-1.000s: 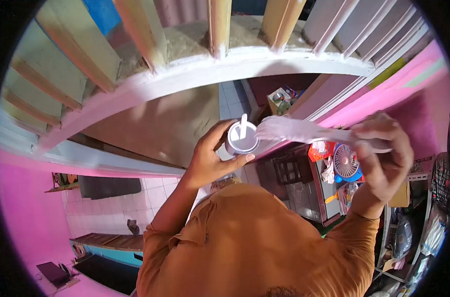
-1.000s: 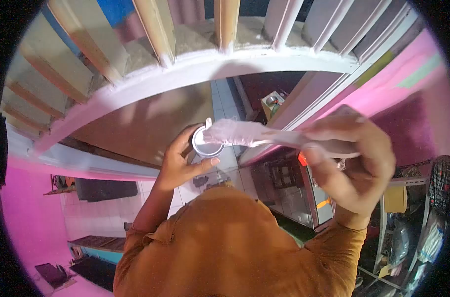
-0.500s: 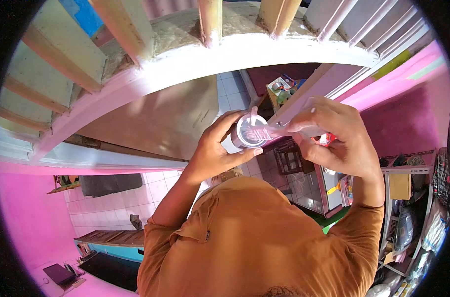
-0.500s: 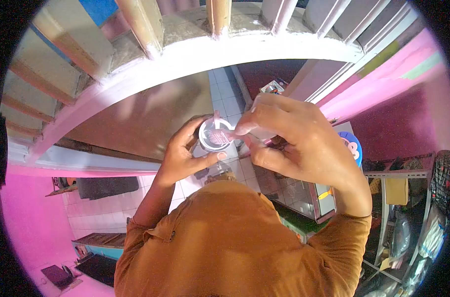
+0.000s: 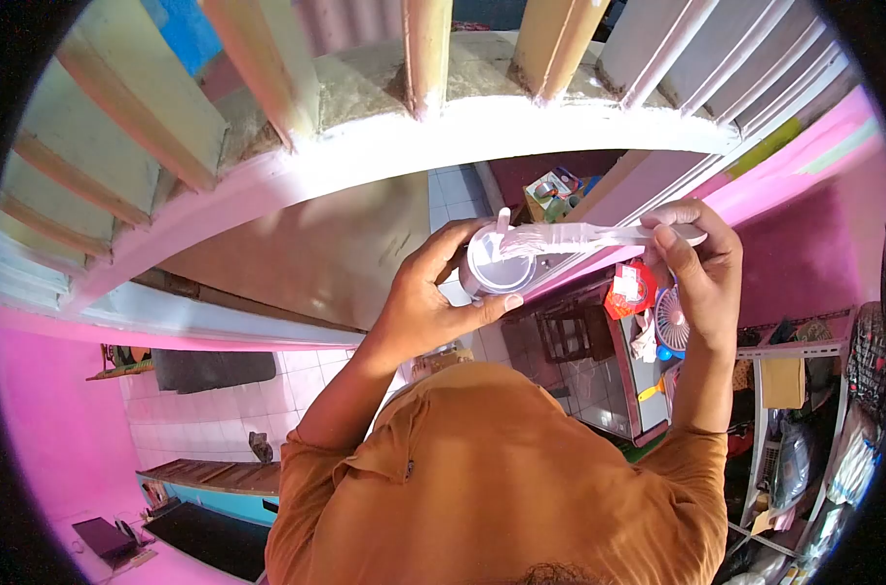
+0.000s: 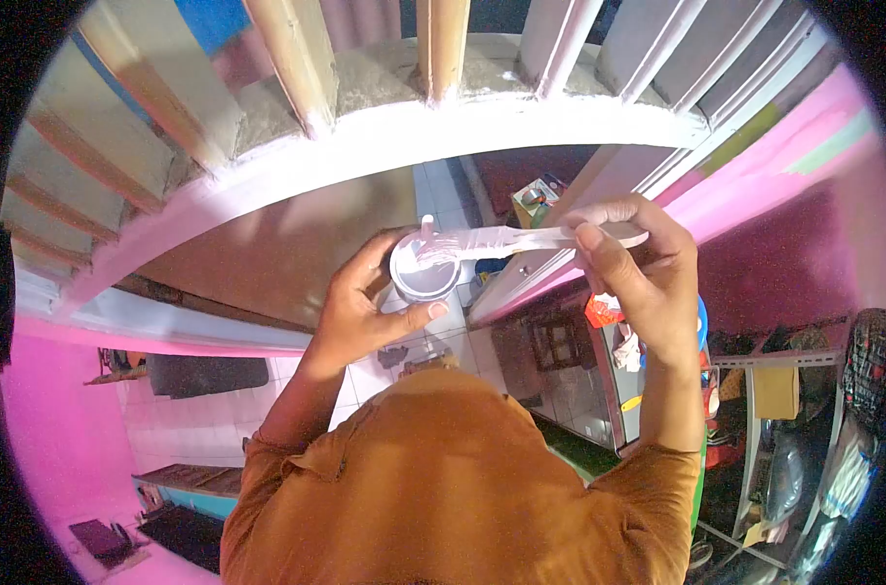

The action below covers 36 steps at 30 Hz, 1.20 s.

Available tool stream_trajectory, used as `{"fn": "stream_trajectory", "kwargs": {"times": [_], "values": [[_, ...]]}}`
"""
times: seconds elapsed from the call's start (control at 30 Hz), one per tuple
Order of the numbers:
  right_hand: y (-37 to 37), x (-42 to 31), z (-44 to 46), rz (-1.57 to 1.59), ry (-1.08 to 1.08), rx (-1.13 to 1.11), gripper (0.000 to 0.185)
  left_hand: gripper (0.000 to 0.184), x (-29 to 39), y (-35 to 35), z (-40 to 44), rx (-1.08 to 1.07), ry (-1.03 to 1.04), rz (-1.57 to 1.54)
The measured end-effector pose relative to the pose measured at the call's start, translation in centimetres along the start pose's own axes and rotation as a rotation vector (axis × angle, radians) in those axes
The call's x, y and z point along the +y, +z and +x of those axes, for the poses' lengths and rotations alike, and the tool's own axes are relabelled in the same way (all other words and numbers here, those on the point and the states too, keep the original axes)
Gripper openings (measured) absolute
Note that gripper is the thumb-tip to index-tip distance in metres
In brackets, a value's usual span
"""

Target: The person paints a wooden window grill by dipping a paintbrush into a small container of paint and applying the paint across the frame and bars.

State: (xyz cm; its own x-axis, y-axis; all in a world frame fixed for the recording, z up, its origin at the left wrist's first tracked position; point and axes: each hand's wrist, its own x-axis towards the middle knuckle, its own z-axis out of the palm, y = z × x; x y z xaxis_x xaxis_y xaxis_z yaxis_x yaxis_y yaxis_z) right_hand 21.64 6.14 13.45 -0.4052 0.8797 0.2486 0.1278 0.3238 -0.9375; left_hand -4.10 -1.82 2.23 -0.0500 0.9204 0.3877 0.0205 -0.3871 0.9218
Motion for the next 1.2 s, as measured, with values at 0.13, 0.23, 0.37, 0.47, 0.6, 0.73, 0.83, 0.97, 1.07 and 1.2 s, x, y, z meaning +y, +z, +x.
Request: {"fn": "stream_trajectory", "kwargs": {"times": [0.13, 0.23, 0.37, 0.47, 0.6, 0.73, 0.83, 0.97, 1.07, 1.2], "values": [[0.2, 1.6, -0.7, 0.150, 0.003, 0.128, 0.015, 0.070, 1.0, 0.3, 0.6, -0.070, -0.062, -0.030], [0.2, 1.8, -1.0, 0.258, 0.080, 0.181, 0.017, 0.070, 1.2, 0.7, 1.1, -0.056, -0.024, -0.036], [0.1, 1.9, -1.2, 0.380, 0.159, 0.234, 0.018, 0.068, 1.7, 1.3, 1.8, -0.044, 0.021, -0.031], [-0.1, 1.4, -1.1, 0.384, 0.155, 0.273, 0.021, 0.067, 2.6, 1.5, 2.3, -0.064, 0.015, -0.033], [-0.5, 0.5, -1.2, 0.392, 0.100, 0.275, 0.024, 0.067, 3.3, 1.7, 2.6, -0.078, 0.023, -0.063], [-0.8, -0.3, -1.1, 0.342, 0.048, 0.291, 0.027, 0.067, 4.5, 2.0, 3.0, -0.086, -0.001, -0.083], [-0.9, -0.9, -0.8, 0.334, 0.021, 0.303, 0.028, 0.067, 4.6, 1.9, 3.2, -0.103, -0.007, -0.088], [-1.1, -1.4, -0.5, 0.313, -0.017, 0.295, 0.028, 0.067, 5.1, 2.0, 3.3, -0.089, -0.011, -0.112], [-1.0, -2.1, -0.1, 0.302, -0.046, 0.296, 0.028, 0.068, 5.4, 1.9, 3.5, -0.095, -0.006, -0.110], [-0.6, -3.8, 0.6, 0.236, -0.113, 0.375, 0.024, 0.069, 5.6, 1.8, 3.4, -0.089, -0.029, -0.104]]}}
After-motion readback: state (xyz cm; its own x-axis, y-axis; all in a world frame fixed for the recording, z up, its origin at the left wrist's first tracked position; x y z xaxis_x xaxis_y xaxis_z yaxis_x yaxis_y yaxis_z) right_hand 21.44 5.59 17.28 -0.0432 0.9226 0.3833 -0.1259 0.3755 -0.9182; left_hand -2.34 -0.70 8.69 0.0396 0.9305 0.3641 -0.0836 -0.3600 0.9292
